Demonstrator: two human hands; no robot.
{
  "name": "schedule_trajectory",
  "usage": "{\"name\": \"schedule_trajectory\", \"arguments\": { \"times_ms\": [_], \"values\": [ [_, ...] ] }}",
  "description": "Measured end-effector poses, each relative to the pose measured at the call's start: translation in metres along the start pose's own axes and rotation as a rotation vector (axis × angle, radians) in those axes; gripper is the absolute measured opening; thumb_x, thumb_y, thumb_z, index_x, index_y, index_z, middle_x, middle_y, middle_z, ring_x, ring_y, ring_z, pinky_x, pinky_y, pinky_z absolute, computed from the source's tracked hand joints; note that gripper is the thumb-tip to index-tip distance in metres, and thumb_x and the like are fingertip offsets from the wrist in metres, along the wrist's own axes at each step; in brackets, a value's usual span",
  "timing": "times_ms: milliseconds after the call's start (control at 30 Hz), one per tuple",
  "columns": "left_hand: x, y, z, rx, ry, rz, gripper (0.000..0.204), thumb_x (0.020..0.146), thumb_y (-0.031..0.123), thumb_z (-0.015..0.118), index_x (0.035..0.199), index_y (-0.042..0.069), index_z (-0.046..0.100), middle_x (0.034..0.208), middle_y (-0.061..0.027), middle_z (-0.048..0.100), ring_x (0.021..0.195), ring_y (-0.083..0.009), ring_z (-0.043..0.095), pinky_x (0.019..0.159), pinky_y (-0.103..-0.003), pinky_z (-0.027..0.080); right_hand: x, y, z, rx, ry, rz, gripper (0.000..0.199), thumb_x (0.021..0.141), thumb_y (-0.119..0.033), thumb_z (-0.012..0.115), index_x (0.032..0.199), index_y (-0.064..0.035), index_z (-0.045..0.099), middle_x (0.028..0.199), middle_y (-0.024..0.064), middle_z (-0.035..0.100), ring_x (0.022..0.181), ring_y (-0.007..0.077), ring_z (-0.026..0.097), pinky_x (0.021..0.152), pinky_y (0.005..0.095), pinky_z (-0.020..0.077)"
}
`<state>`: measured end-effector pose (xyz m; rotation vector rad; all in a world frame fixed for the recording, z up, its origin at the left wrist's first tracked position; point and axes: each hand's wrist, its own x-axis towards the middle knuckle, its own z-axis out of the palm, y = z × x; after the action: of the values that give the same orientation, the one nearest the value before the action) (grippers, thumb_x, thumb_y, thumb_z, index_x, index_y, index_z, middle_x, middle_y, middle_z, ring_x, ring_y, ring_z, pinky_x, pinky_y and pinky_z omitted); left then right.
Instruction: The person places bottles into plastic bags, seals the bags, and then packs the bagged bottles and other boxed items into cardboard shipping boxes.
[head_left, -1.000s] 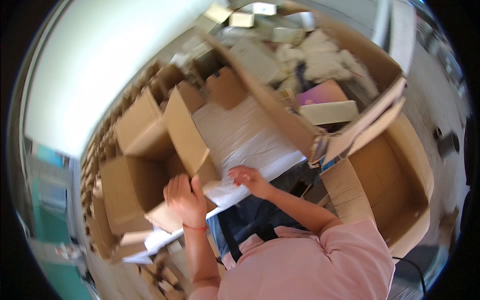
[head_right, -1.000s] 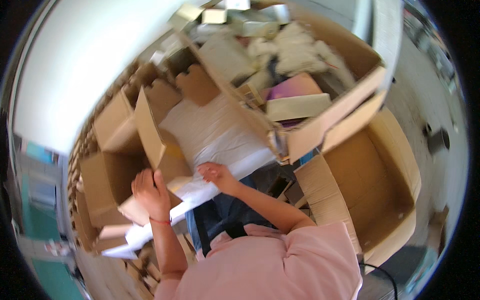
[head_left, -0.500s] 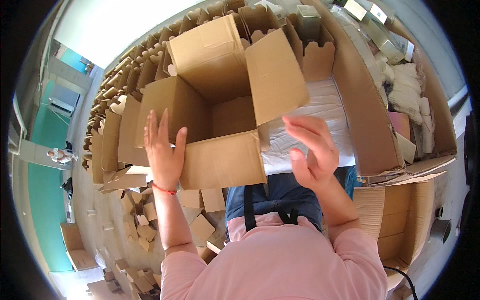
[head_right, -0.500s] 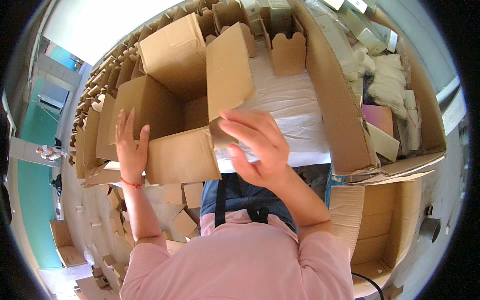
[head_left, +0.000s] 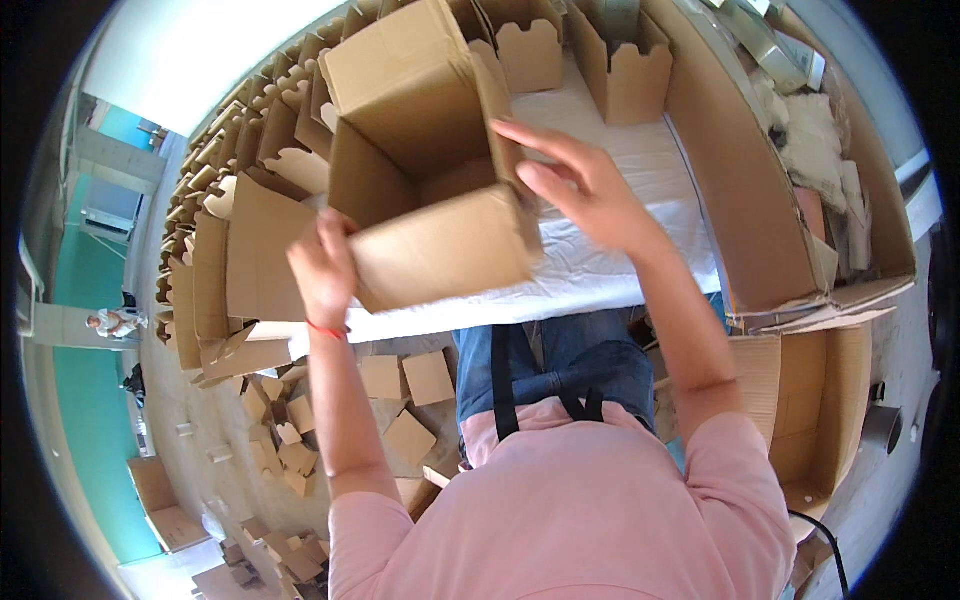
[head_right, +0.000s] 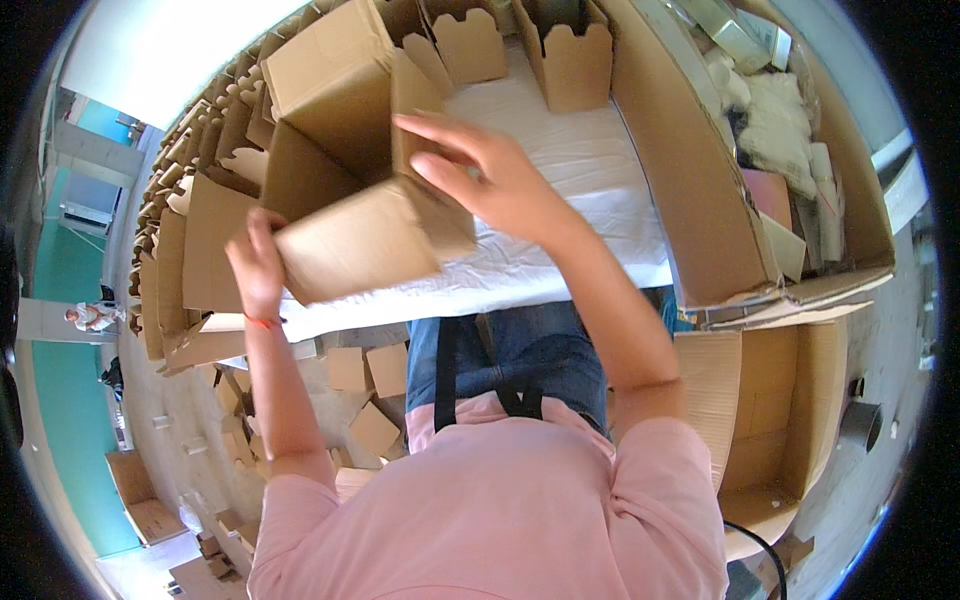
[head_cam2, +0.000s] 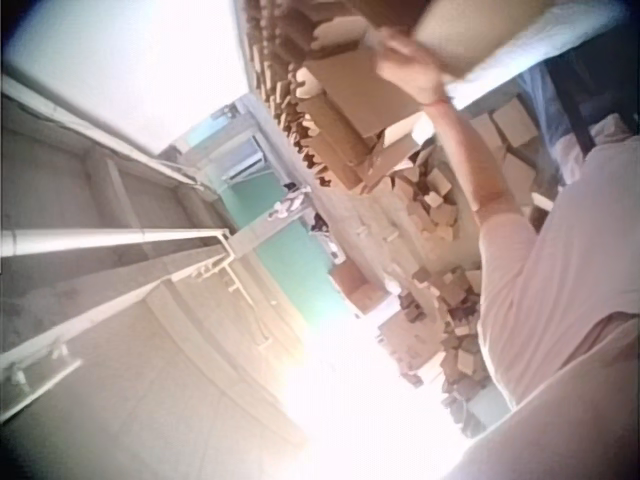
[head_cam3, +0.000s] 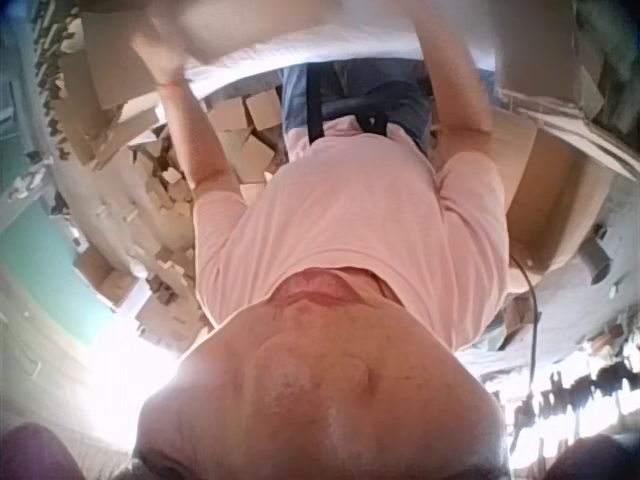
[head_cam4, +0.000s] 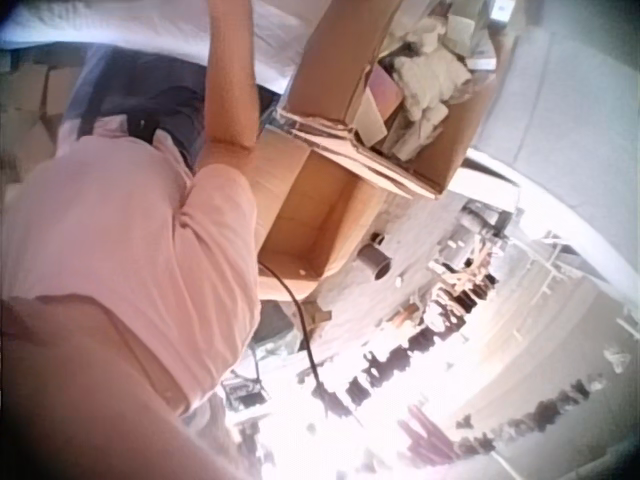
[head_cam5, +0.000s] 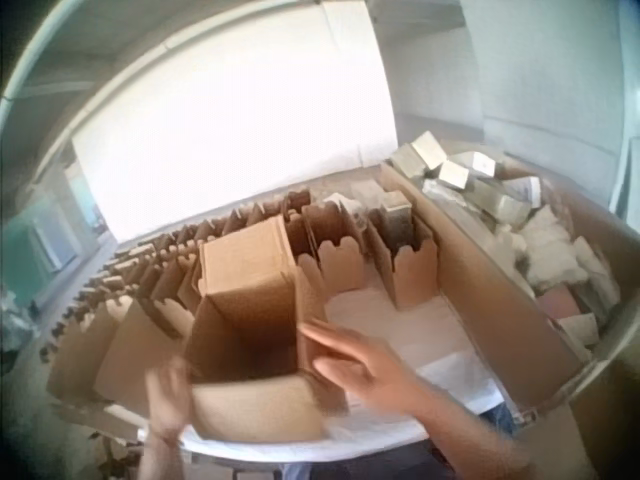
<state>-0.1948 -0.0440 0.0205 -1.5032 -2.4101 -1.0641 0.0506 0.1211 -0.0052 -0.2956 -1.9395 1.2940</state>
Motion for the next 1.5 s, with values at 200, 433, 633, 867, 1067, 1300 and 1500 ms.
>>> {"name": "schedule_trajectory", "arguments": {
  "times_ms": [200,433,633,867,1067,1300,1500],
  "values": [
    [0.078,-0.084,-0.032,-0.123,0.093,-0.188,0.054,0.097,0.039,0.039,0.078,-0.005,0.062,0.066,-0.0096,0.060,0.064,-0.0158,0.054,0.065,-0.033,0.044,0.073,-0.009,0.009,-0.160,-0.186,-0.118,0.034,0.093,-0.029,0.054,0.122,-0.0127,0.058,0.120,0.0068,0.060,0.095,0.0149,0.058,0.081,0.0281,0.0470],
    [0.090,-0.077,-0.030,-0.119,0.108,-0.105,0.053,0.098,0.038,0.039,0.081,-0.006,0.063,0.072,-0.0114,0.063,0.069,-0.0170,0.056,0.068,-0.032,0.045,0.091,-0.005,0.017,-0.232,-0.116,-0.188,0.039,0.089,-0.034,0.059,0.120,-0.0099,0.059,0.117,0.0124,0.060,0.102,0.0198,0.059,0.087,0.0320,0.0478],
    [0.059,-0.046,-0.015,-0.065,0.101,0.175,0.045,0.097,0.030,0.045,0.070,-0.002,0.060,0.058,-0.0121,0.056,0.052,-0.0166,0.051,0.052,-0.034,0.042,0.133,-0.017,-0.029,-0.537,-0.117,-0.237,0.047,0.085,-0.034,0.060,0.117,0.0017,0.055,0.109,0.0254,0.059,0.098,0.0374,0.059,0.083,0.0409,0.0477],
    [0.005,0.010,0.006,-0.169,-0.197,0.345,0.039,0.097,0.022,0.043,0.067,-0.002,0.055,0.066,-0.0152,0.056,0.061,-0.0320,0.057,0.057,-0.037,0.045,0.101,-0.024,-0.068,-1.027,-0.406,0.108,0.070,0.082,-0.041,0.062,0.136,-0.0033,0.037,0.134,0.0243,0.041,0.123,0.0347,0.042,0.103,0.0399,0.0341],
    [0.030,0.018,0.018,-0.112,-0.169,0.368,0.035,0.096,0.024,0.046,0.074,0.000,0.059,0.081,-0.0188,0.062,0.076,-0.0363,0.060,0.066,-0.040,0.046,0.071,-0.010,-0.085,-0.800,-0.760,0.483,0.044,0.082,-0.027,0.056,0.112,0.0047,0.052,0.099,0.0237,0.061,0.087,0.0321,0.063,0.071,0.0407,0.0508],
    [0.009,0.067,0.026,-0.306,-0.144,0.115,0.023,0.090,0.010,0.051,0.109,0.001,0.062,0.112,-0.0156,0.063,0.108,-0.0256,0.058,0.091,-0.032,0.043,0.046,-0.023,-0.061,-0.844,-0.664,0.514,0.035,0.083,-0.019,0.048,0.104,0.0085,0.052,0.093,0.0264,0.062,0.084,0.0332,0.064,0.070,0.0456,0.0511],
    [0.042,0.057,0.041,-0.300,-0.168,0.105,0.026,0.085,-0.001,0.052,0.108,-0.001,0.064,0.105,-0.0133,0.067,0.099,-0.0184,0.062,0.087,-0.028,0.045,0.078,-0.069,-0.157,-0.681,-0.064,0.285,0.045,0.085,-0.040,0.060,0.112,-0.0036,0.058,0.088,0.0153,0.065,0.076,0.0219,0.066,0.066,0.0322,0.0514]
  ]
}}
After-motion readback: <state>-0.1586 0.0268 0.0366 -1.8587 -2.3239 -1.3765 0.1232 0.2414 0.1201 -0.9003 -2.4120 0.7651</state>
